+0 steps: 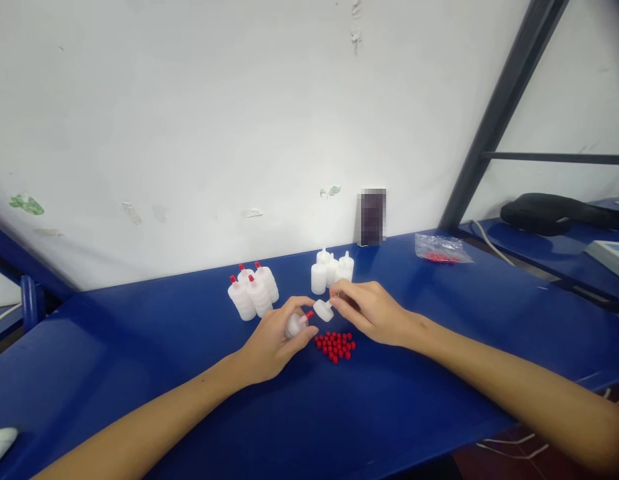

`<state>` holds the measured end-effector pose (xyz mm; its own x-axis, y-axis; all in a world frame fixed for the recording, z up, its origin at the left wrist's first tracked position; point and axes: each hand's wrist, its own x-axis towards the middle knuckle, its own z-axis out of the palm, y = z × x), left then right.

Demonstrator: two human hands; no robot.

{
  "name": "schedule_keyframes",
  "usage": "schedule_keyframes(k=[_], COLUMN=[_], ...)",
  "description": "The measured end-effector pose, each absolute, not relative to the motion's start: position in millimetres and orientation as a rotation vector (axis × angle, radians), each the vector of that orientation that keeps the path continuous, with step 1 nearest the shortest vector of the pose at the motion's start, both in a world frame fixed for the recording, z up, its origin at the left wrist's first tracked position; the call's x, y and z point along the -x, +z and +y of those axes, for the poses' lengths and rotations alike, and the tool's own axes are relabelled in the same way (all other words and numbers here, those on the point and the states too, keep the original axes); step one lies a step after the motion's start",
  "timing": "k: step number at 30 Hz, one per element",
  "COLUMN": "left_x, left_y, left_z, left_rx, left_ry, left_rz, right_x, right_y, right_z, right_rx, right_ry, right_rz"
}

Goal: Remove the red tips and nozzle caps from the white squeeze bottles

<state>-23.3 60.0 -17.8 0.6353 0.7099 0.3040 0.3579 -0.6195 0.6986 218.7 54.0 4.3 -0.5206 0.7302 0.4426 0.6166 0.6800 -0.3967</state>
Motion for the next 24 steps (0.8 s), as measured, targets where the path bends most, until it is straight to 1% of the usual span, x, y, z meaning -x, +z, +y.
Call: schedule_keyframes(k=[6, 10, 13, 19, 24], left_x=[21.6, 23.4, 26.0, 24.9, 22.5], left_y=[-15.5, -16.2, -17.9, -17.7, -17.4], left_z=[59.1, 57.5, 56.2, 57.6, 59.0], left_rx=[-2.329, -2.428, -2.501, -2.524, -2.531], left_ry=[0.791, 0.804, 0.775, 0.722, 0.652], left_rz=[0.913, 0.892, 0.847, 0.862, 0.867], right_x=[-219.9, -217.6, -217.0, -214.3, -215.3], right_y=[-3.9, -11.4, -9.8, 0.6, -3.7], right_z=[63.6, 68.8, 66.6, 55.9, 60.9], right_rx=[1.262, 1.337, 1.294, 1.069, 1.167], right_ry=[0.087, 0.021, 0.057, 0.250, 0.221], right_rz=[-2.511, -2.496, -2.409, -2.393, -2.540])
